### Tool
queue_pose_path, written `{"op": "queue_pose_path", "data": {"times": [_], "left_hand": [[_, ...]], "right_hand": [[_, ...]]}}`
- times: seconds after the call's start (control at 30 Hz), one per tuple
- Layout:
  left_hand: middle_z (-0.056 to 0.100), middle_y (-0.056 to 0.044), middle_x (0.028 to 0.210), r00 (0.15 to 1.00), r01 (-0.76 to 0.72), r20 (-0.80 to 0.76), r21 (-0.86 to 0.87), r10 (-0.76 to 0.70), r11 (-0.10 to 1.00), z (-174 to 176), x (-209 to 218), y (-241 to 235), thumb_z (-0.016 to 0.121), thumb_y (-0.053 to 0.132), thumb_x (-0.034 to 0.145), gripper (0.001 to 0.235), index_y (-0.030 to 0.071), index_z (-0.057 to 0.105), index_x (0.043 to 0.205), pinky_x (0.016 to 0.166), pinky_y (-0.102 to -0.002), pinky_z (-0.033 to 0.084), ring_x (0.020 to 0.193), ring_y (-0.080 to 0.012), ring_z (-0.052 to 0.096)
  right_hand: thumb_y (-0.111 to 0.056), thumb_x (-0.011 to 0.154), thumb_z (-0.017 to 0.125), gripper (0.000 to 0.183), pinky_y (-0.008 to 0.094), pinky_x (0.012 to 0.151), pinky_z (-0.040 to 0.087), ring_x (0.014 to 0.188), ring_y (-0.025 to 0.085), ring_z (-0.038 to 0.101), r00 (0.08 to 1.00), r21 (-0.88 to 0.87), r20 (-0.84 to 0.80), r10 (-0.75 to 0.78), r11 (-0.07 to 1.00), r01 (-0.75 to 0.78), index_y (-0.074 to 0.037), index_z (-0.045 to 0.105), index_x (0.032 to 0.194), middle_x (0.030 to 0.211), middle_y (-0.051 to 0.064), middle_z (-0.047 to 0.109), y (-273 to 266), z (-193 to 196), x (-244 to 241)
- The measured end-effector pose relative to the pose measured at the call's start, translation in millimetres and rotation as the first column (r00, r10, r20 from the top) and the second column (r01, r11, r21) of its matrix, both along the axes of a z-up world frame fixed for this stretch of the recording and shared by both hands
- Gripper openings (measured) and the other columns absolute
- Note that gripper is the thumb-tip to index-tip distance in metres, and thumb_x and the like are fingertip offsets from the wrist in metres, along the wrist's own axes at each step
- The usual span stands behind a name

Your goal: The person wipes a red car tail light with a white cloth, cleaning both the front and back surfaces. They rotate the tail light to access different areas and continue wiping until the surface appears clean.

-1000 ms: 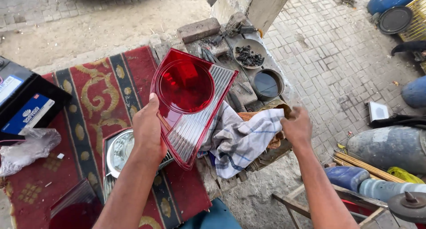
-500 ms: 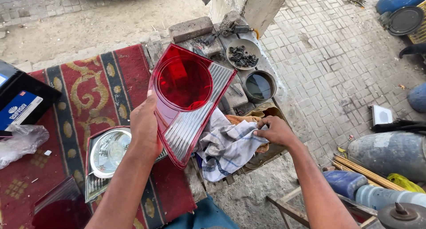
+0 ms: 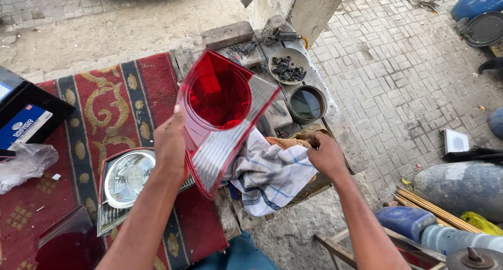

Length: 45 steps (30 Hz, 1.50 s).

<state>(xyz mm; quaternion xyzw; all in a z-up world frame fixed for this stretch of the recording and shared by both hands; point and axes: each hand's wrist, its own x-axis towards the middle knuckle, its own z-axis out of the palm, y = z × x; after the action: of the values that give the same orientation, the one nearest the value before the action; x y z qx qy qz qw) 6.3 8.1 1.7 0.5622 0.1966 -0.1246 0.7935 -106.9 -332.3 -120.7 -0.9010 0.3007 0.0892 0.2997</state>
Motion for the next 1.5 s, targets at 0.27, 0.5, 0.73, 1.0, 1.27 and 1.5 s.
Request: {"op": "queue_pose_path", "data": {"times": [0.27, 0.5, 0.73, 1.0, 1.27, 1.5], "left_hand": [[0.074, -0.015, 0.080, 0.994, -0.074, 0.077, -0.098, 0.082, 0.992, 14, 26, 24, 0.057, 0.033, 0.103, 0.032, 0.004, 0.071, 0.101, 0.069, -0.034, 0.066, 0.062, -0.0213, 0.075], [0.073, -0.015, 0.078, 0.992, -0.085, 0.077, -0.143, 0.096, 0.986, 21, 36, 47, 0.059, 0.032, 0.102, 0.033, 0.001, 0.071, 0.100, 0.065, -0.034, 0.065, 0.059, -0.0204, 0.074], [0.073, -0.019, 0.080, 0.992, -0.114, 0.030, -0.154, 0.120, 0.982, 9, 42, 64, 0.062, 0.030, 0.101, 0.033, -0.001, 0.071, 0.099, 0.063, -0.034, 0.064, 0.059, -0.0233, 0.073], [0.075, -0.016, 0.084, 0.998, -0.017, 0.062, -0.115, 0.024, 0.993, 19, 49, 89, 0.059, 0.032, 0.104, 0.033, 0.002, 0.072, 0.103, 0.069, -0.035, 0.064, 0.065, -0.0214, 0.075], [0.073, -0.015, 0.082, 0.998, 0.002, 0.066, -0.168, 0.009, 0.986, 16, 52, 77, 0.061, 0.031, 0.103, 0.032, 0.002, 0.073, 0.099, 0.073, -0.034, 0.064, 0.066, -0.0200, 0.074], [0.076, -0.015, 0.086, 0.998, 0.026, 0.062, -0.082, -0.021, 0.996, -24, 56, 76, 0.063, 0.034, 0.103, 0.032, 0.005, 0.076, 0.103, 0.081, -0.036, 0.062, 0.075, -0.0201, 0.075]], "right_hand": [[-0.021, 0.085, 0.066, 0.039, 0.047, 0.102, 0.050, 0.119, 0.033, 0.062, 0.949, -0.108, 0.203, 0.239, 0.969, -0.221, -0.020, 0.072, 0.123, 0.119, 0.009, 0.067, 116, -22, 50], [-0.032, 0.087, 0.069, 0.035, 0.053, 0.088, 0.057, 0.100, 0.045, 0.070, 0.718, -0.104, 0.050, 0.694, 0.718, -0.688, -0.002, 0.074, 0.105, 0.105, 0.024, 0.068, 215, -92, 109], [-0.040, 0.082, 0.070, 0.036, 0.056, 0.087, 0.056, 0.098, 0.046, 0.070, 0.775, -0.040, 0.039, 0.631, 0.776, -0.630, -0.008, 0.077, 0.097, 0.097, 0.023, 0.072, 231, -218, 118], [-0.008, 0.082, 0.074, 0.017, 0.027, 0.067, 0.052, 0.066, 0.015, 0.065, 0.941, 0.907, 0.118, -0.317, 0.421, 0.027, -0.003, 0.069, 0.098, 0.073, 0.002, 0.064, 187, 8, 65], [-0.002, 0.080, 0.079, 0.037, 0.031, 0.071, 0.060, 0.071, 0.020, 0.072, 0.941, 0.907, 0.141, -0.309, 0.422, 0.003, 0.006, 0.063, 0.111, 0.080, 0.011, 0.072, 146, 49, 37], [-0.014, 0.090, 0.078, 0.020, 0.030, 0.068, 0.061, 0.068, 0.015, 0.072, 0.936, 0.863, 0.110, -0.336, 0.500, 0.078, 0.003, 0.069, 0.094, 0.077, 0.009, 0.074, 139, 54, 40]]}}
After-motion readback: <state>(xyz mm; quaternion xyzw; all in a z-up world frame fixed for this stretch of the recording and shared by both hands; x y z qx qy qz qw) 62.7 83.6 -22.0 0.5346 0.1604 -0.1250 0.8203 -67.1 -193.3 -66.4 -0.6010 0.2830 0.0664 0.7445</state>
